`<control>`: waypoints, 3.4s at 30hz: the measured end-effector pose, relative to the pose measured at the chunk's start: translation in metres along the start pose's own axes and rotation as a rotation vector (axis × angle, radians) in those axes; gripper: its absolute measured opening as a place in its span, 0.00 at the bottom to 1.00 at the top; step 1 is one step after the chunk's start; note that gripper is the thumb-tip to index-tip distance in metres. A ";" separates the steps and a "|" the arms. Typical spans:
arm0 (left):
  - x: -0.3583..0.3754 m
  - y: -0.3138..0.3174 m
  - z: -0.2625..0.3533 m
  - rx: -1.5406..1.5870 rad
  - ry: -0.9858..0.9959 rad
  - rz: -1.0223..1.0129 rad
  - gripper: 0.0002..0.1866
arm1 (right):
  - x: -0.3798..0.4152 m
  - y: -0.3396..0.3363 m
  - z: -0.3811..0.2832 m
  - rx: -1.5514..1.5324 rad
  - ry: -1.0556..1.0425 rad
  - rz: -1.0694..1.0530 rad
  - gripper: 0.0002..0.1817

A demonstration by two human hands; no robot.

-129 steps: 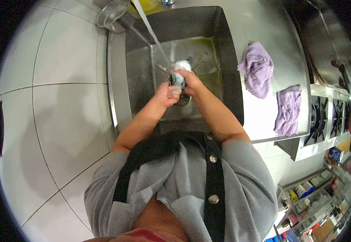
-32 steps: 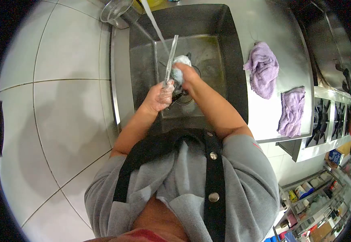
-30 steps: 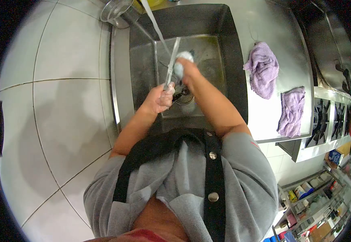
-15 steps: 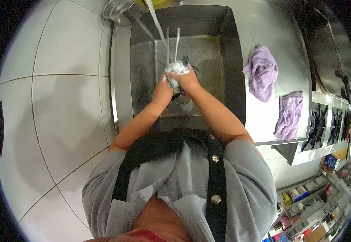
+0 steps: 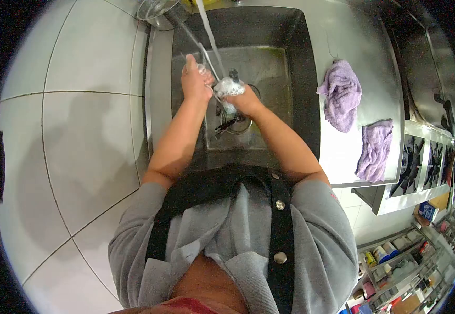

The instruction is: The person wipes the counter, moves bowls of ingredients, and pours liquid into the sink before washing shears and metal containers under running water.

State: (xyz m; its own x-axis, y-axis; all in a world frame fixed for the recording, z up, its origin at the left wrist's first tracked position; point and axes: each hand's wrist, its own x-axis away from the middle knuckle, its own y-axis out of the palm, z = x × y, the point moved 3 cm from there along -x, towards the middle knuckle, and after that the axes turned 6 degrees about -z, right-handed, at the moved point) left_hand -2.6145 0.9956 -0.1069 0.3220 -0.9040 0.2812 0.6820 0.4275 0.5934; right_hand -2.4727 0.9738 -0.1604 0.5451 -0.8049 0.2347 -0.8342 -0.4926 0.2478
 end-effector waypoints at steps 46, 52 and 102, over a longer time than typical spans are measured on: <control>0.014 -0.084 -0.158 -2.480 -0.623 -1.067 0.15 | 0.006 -0.101 0.054 0.274 0.349 0.351 0.36; 0.022 -0.106 -0.147 -2.429 -0.662 -0.982 0.15 | 0.013 -0.098 0.060 0.145 0.368 0.391 0.29; 0.078 -0.062 -0.073 -0.754 -0.635 -0.269 0.20 | -0.015 -0.064 0.018 -0.498 0.260 0.694 0.17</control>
State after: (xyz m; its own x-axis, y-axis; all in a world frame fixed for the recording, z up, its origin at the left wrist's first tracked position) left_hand -2.5833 0.8989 -0.1770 -0.1609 -0.7090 0.6866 0.9867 -0.0995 0.1285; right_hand -2.4291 1.0118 -0.1964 -0.0167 -0.7380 0.6746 -0.8831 0.3272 0.3361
